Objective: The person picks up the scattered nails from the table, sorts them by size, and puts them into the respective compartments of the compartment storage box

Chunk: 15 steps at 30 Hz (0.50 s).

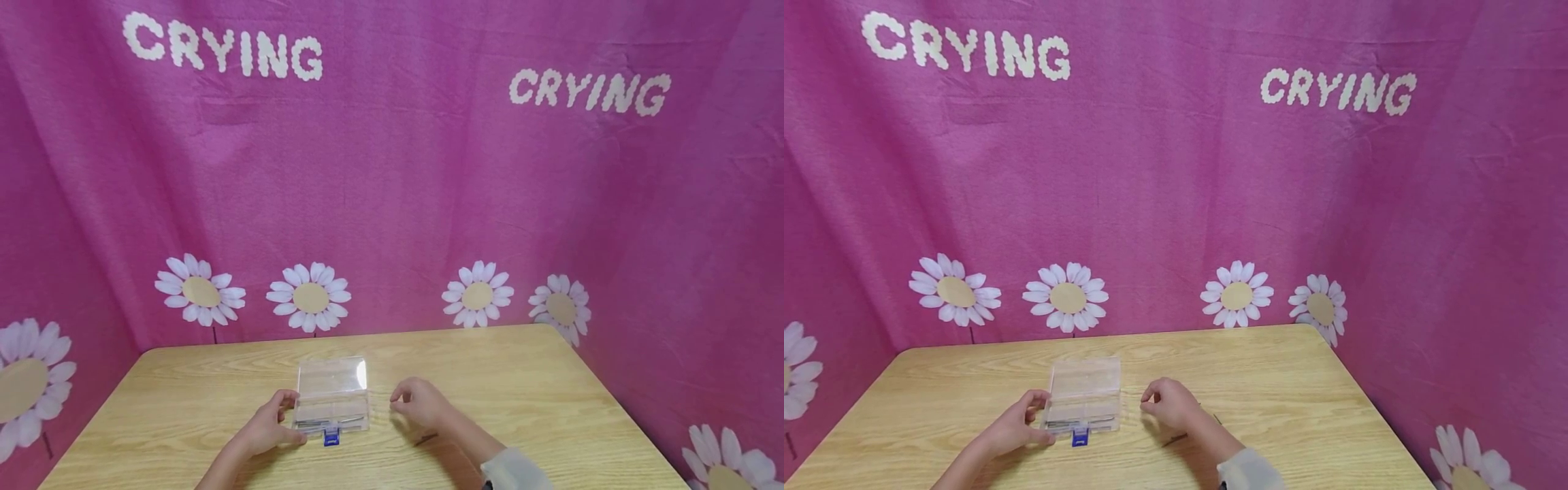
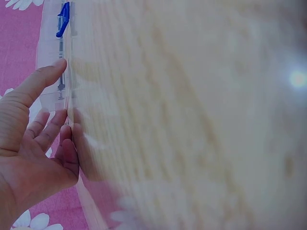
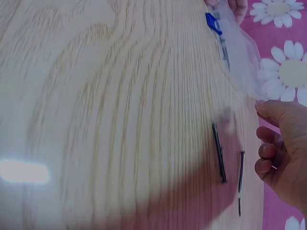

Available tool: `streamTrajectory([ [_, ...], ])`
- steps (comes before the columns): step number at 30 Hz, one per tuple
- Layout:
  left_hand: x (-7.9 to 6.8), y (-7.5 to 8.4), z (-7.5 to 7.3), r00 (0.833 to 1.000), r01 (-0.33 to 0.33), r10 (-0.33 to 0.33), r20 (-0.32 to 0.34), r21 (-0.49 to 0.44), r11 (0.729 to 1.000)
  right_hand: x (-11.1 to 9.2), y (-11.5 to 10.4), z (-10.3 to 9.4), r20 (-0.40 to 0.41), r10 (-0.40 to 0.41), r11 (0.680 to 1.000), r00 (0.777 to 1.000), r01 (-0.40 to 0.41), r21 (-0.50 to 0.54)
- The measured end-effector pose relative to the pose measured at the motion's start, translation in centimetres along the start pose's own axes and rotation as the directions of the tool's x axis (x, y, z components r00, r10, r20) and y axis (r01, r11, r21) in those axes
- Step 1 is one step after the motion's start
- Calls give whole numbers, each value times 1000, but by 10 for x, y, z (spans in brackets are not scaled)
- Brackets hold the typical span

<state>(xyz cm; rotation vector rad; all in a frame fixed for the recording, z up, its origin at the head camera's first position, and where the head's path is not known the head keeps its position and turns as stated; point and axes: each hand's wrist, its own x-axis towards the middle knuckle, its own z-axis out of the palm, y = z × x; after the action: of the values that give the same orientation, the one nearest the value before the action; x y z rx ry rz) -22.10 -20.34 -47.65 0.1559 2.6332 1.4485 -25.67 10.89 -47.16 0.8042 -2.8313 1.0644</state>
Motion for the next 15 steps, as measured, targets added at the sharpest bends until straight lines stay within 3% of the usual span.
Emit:
streamTrajectory([
  [15,1,-1,1,1000,16,-16,1,1,1000,-14,31,-13,-75,79,997,994,-78,24],
])
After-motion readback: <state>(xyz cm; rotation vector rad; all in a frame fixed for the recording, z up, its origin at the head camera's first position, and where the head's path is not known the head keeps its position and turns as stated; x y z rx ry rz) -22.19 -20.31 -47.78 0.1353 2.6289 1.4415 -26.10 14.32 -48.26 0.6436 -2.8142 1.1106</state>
